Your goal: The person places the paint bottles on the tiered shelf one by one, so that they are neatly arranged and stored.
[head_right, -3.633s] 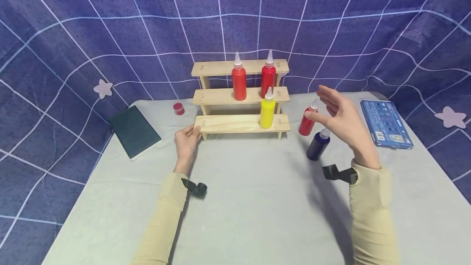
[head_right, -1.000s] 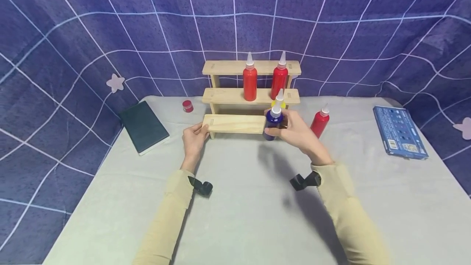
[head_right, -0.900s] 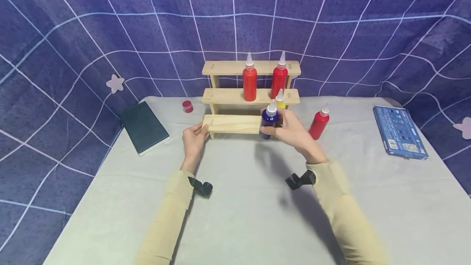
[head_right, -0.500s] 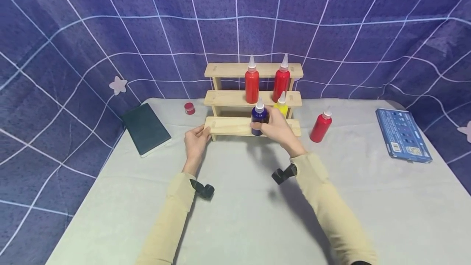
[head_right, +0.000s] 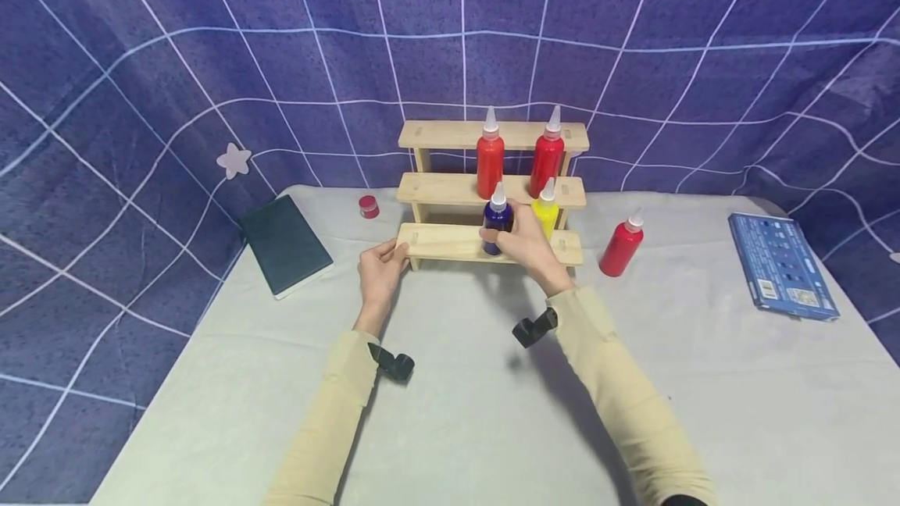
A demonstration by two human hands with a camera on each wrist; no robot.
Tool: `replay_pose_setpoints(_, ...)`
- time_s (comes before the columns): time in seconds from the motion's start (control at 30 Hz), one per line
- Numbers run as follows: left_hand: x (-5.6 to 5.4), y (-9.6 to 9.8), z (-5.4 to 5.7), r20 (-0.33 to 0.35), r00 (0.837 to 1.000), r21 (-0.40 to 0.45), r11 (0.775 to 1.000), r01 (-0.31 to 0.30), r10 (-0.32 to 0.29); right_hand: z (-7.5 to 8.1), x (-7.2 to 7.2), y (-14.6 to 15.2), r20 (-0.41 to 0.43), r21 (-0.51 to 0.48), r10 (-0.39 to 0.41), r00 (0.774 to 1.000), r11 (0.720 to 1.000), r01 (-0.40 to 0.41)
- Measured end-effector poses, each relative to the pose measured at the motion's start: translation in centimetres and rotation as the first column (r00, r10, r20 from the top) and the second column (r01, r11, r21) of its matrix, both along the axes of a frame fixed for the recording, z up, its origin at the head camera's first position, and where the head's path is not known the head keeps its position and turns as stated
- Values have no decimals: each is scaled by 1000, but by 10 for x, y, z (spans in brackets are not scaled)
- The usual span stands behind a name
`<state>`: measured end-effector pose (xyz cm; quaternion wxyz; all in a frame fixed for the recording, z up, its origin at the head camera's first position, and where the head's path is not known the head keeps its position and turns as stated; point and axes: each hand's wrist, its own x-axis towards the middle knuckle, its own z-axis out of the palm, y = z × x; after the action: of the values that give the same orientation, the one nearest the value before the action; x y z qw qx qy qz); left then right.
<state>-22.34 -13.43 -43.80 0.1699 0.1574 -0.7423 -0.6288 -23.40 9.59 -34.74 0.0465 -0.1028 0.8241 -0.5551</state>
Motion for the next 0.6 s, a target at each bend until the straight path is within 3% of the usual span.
replay_pose_setpoints(0.6,-3,-1,-3,-3,1000,6,1000,1,-1,-5,-5,-6,39,30,-37,999,999,36)
